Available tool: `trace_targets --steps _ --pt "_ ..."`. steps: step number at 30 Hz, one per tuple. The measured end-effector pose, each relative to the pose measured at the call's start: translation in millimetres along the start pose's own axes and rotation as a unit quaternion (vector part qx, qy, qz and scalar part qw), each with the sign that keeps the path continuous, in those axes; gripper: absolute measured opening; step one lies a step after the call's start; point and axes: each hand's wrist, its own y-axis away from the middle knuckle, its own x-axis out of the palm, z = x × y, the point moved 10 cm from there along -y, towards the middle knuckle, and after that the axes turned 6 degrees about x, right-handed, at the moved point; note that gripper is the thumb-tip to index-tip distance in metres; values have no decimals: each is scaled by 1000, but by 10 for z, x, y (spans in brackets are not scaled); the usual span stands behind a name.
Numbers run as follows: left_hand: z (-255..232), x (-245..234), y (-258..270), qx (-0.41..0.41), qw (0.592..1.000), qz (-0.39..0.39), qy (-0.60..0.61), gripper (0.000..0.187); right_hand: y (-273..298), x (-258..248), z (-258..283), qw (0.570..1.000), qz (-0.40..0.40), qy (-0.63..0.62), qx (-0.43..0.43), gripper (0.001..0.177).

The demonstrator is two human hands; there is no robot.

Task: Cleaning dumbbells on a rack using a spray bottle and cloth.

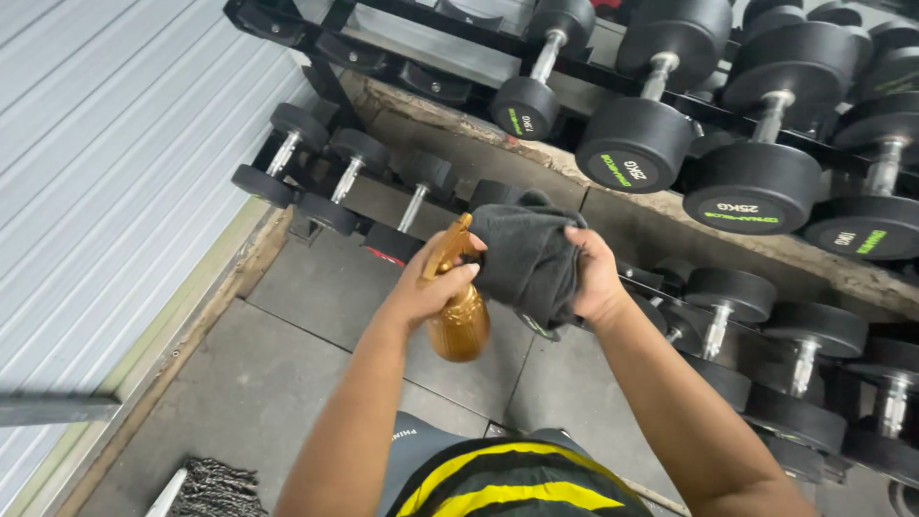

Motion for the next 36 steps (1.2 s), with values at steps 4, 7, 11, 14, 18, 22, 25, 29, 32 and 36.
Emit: trace_targets --steps 4,7,11,14,18,22,25,29,32,36 --pt "-111 42 -37 7 1000 2 -4 31 30 163 -78 1000 -12 -22 3 58" --pt "-146 111 -46 50 998 29 3 34 5 53 -264 990 -118 68 22 53" --pt "-7 24 -88 17 999 16 27 38 -162 258 -228 992 -41 123 0 49" --pt "125 -61 -44 -19 999 17 35 39 -209 214 -136 989 -77 126 -9 47" --pt "235 -120 -23 28 999 43 -18 41 -297 67 -211 995 -82 30 44 51" --pt "141 -104 -12 39 997 56 22 52 -341 154 -281 995 -75 20 67 53" --pt "358 -82 -41 -43 997 57 32 42 -340 293 -347 994 -57 71 65 50" --pt "581 -113 -152 -25 999 31 18 46 -385 265 -505 989 -8 120 82 48" --pt "632 -186 -264 62 993 27 -93 47 -527 22 -462 988 -76 117 73 48" --pt "823 -452 -370 137 988 -69 5 74 -698 -436 -111 979 -193 61 -6 48"
